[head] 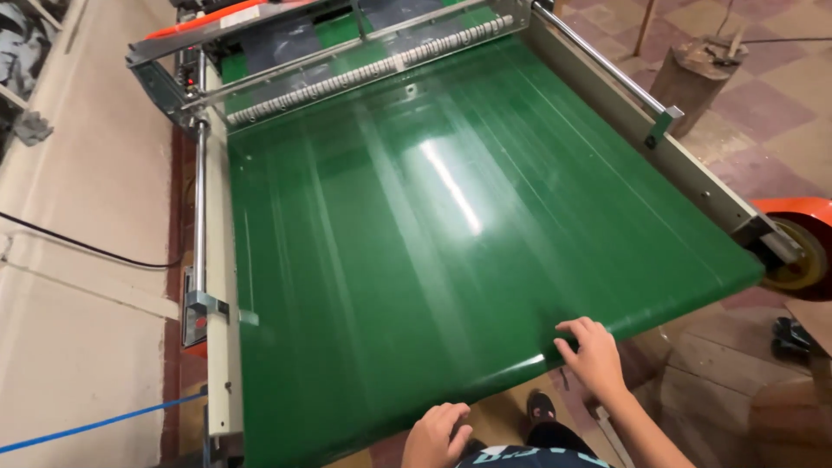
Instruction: Picking up plastic bags from a conveyor belt, folding them, and stacking them into a crate.
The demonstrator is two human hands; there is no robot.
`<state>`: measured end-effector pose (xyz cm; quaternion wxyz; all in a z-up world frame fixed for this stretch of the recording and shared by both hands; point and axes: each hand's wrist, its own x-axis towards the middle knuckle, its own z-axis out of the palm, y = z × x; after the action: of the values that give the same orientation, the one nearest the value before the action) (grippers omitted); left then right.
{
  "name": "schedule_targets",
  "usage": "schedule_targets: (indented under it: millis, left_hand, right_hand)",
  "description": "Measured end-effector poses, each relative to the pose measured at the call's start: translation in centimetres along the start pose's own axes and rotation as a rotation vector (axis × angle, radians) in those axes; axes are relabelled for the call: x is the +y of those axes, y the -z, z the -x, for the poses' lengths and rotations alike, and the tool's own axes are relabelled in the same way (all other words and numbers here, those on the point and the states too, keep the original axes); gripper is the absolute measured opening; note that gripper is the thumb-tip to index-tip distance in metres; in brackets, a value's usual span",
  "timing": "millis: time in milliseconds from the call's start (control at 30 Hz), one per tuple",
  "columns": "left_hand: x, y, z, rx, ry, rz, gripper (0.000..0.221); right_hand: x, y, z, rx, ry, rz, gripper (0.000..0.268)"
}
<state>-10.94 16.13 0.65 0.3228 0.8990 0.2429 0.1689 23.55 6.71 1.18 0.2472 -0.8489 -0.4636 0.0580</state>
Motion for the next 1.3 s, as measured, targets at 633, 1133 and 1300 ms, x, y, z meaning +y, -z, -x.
schedule_targets:
  millis: [633,1133,1300]
  left_hand:
    - [5.2,0.2,-7.6,-0.083,0.059,0.002,0.016]
    - [8.4,-6.9,-14.6,0.157,-0.288,-0.412,0.048]
    - [9.5,-6.9,-15.9,0.111,-0.316,-0.507,0.056]
  right_hand:
    - [7.0,4.8,-7.3,0.068,-0.1,-0.039,0.028]
    - [13.3,9.2,-6.9,0.134,-0.344,-0.137,0.044]
    - [14.1,10.4,-6.7,0.138,-0.444,-0.195,0.044]
